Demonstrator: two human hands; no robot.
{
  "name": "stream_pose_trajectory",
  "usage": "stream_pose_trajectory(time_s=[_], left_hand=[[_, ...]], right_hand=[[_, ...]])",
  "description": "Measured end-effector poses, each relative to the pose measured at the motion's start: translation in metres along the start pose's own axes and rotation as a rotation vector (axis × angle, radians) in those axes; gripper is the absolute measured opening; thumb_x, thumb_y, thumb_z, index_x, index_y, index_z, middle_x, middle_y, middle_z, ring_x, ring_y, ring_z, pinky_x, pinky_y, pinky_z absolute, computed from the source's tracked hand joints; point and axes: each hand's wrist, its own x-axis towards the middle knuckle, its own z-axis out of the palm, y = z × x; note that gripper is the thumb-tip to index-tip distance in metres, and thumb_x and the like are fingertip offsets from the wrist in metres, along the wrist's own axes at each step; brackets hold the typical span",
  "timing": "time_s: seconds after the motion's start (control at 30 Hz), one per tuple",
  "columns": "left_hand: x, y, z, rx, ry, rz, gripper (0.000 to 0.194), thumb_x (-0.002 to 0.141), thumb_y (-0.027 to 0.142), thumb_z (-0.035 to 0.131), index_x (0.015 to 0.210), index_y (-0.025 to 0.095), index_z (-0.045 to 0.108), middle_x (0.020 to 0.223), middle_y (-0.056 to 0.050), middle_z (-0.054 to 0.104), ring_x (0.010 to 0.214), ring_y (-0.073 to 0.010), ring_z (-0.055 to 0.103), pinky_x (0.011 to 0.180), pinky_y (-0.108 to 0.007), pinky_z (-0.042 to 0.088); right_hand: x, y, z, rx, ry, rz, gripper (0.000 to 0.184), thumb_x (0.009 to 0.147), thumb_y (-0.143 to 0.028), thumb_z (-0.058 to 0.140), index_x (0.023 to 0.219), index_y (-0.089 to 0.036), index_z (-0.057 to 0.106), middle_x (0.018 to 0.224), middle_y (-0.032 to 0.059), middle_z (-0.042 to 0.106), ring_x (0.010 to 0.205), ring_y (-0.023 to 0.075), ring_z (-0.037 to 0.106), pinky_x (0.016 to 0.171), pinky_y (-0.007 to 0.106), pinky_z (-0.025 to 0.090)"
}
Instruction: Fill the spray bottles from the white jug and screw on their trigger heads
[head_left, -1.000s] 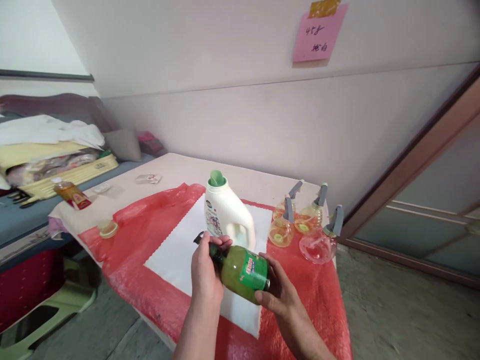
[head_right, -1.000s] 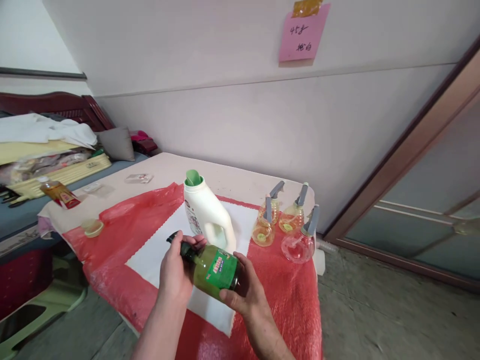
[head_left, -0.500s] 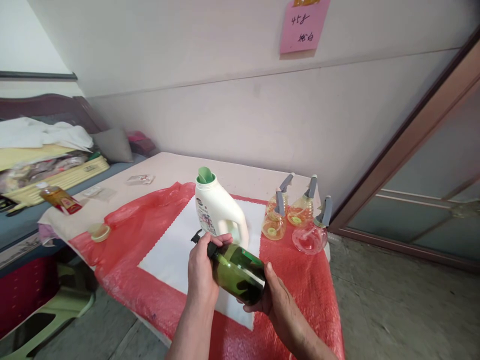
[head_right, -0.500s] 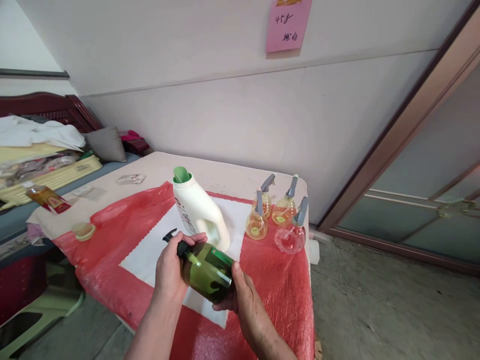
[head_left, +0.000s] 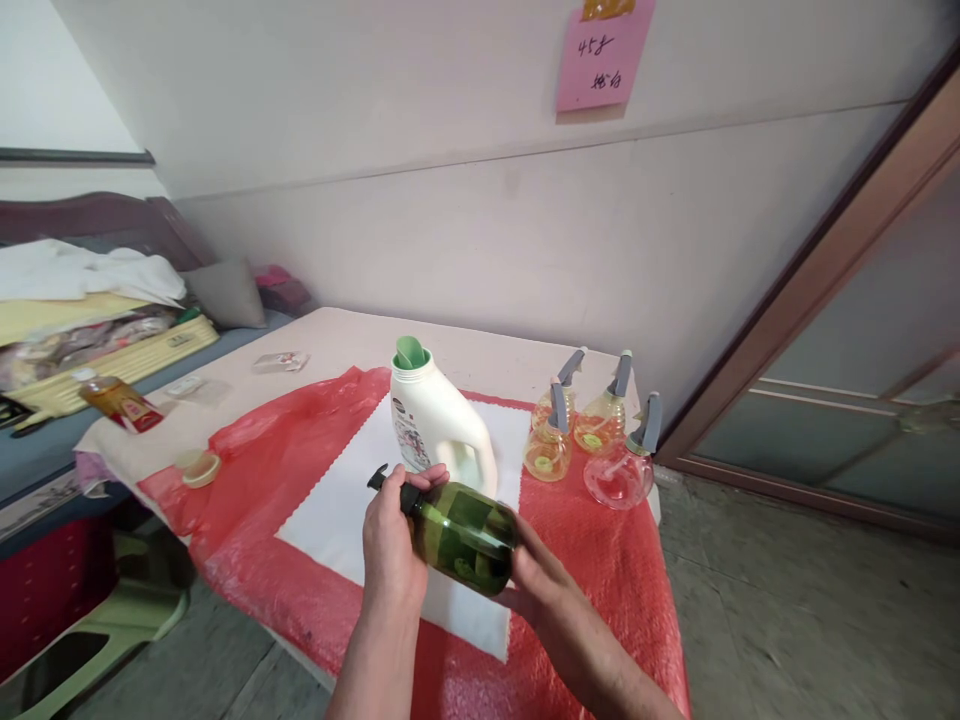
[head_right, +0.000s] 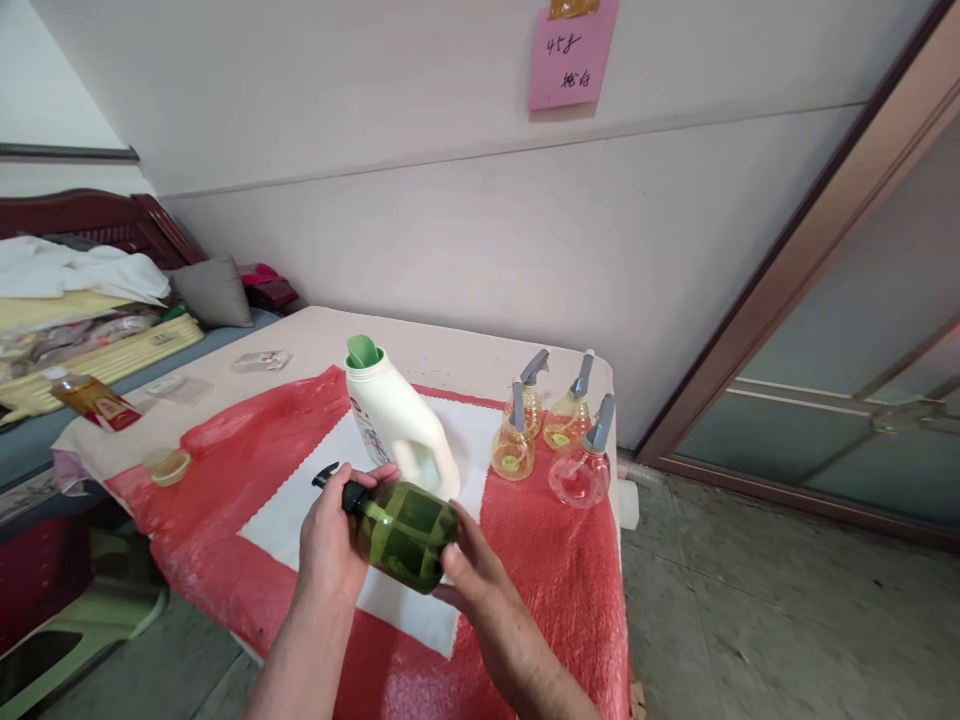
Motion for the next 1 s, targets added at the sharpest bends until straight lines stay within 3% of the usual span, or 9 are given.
stream_pose_trajectory(time_s=[0.1,0.2,0.3,0.4,0.5,0.57,0.73,0.87,1.0], left_hand=[[0.000,0.001,0.000,0.009,0.001,0.004,0.031,0.076,0.042,0.067,0.061,0.016,0.059,0.092,-0.013,0.074,0.098,-0.0277,0.068,0.086,-0.039,0.051],[-0.002,0.000,0.001,0.062,-0.060,0.008,0.032,0.076,0.041,0.066,0.060,0.015,0.059,0.091,-0.014,0.074,0.097,-0.0283,0.068,0.086,-0.039,0.051],[-0.004,-0.002,0.002,0.120,-0.103,0.043,0.030,0.076,0.040,0.067,0.061,0.015,0.060,0.091,-0.014,0.074,0.098,-0.0288,0.068,0.086,-0.038,0.050],[-0.003,-0.002,0.001,0.098,-0.064,0.050,0.031,0.076,0.041,0.066,0.061,0.015,0.060,0.092,-0.014,0.074,0.100,-0.0289,0.067,0.088,-0.039,0.050],[-0.002,0.000,-0.001,0.058,-0.024,0.041,0.033,0.077,0.044,0.066,0.060,0.015,0.060,0.094,-0.014,0.074,0.100,-0.0286,0.067,0.089,-0.040,0.050],[-0.001,0.002,-0.003,0.062,-0.036,0.032,0.034,0.077,0.044,0.066,0.061,0.015,0.060,0.094,-0.013,0.074,0.099,-0.0283,0.067,0.089,-0.040,0.050],[-0.001,0.002,-0.004,0.111,-0.137,0.021,0.033,0.077,0.043,0.066,0.061,0.015,0.062,0.095,-0.013,0.074,0.096,-0.0278,0.068,0.088,-0.039,0.050],[-0.002,0.002,-0.003,0.123,-0.107,0.060,0.034,0.077,0.044,0.066,0.060,0.015,0.062,0.095,-0.013,0.074,0.096,-0.0275,0.067,0.085,-0.038,0.050],[-0.001,0.004,-0.003,0.153,-0.110,0.080,0.034,0.077,0.044,0.066,0.059,0.015,0.061,0.093,-0.013,0.074,0.092,-0.0273,0.068,0.082,-0.037,0.050]], right_hand=[[-0.001,-0.001,0.004,0.065,0.013,-0.084,0.091,0.062,-0.039,0.088,0.141,-0.031,0.042,0.144,0.0053,0.046,0.126,0.0236,0.049,0.099,0.034,0.045],[0.003,0.005,0.005,0.090,0.052,0.070,0.073,0.078,-0.065,0.066,0.132,-0.018,0.051,0.103,0.0112,0.068,0.080,0.0198,0.068,0.064,0.027,0.052],[0.008,0.013,0.005,0.137,0.026,0.306,0.088,0.082,-0.084,0.032,0.126,-0.012,0.055,0.080,0.0120,0.068,0.052,0.0164,0.062,0.045,0.022,0.042],[0.006,0.010,0.007,0.170,0.023,0.230,0.076,0.083,-0.079,0.045,0.130,-0.020,0.053,0.113,0.0138,0.066,0.086,0.0215,0.068,0.059,0.025,0.051],[0.002,-0.001,0.011,0.217,-0.045,0.033,0.073,0.072,-0.052,0.078,0.135,-0.027,0.049,0.140,0.0074,0.050,0.119,0.0242,0.055,0.091,0.034,0.051],[0.001,-0.004,0.011,0.201,-0.079,-0.018,0.080,0.065,-0.041,0.085,0.134,-0.025,0.049,0.138,0.0075,0.052,0.117,0.0236,0.056,0.095,0.034,0.048],[0.009,0.009,0.006,0.176,-0.005,0.306,0.084,0.078,-0.083,0.047,0.129,-0.016,0.052,0.088,0.0103,0.069,0.054,0.0152,0.061,0.048,0.022,0.043],[0.008,0.007,0.009,0.194,0.008,0.226,0.079,0.077,-0.079,0.054,0.133,-0.024,0.050,0.125,0.0122,0.061,0.094,0.0218,0.066,0.065,0.027,0.052],[0.001,-0.006,0.015,0.223,-0.035,0.010,0.079,0.063,-0.044,0.085,0.133,-0.026,0.051,0.145,0.0083,0.046,0.123,0.0285,0.052,0.091,0.035,0.049]])
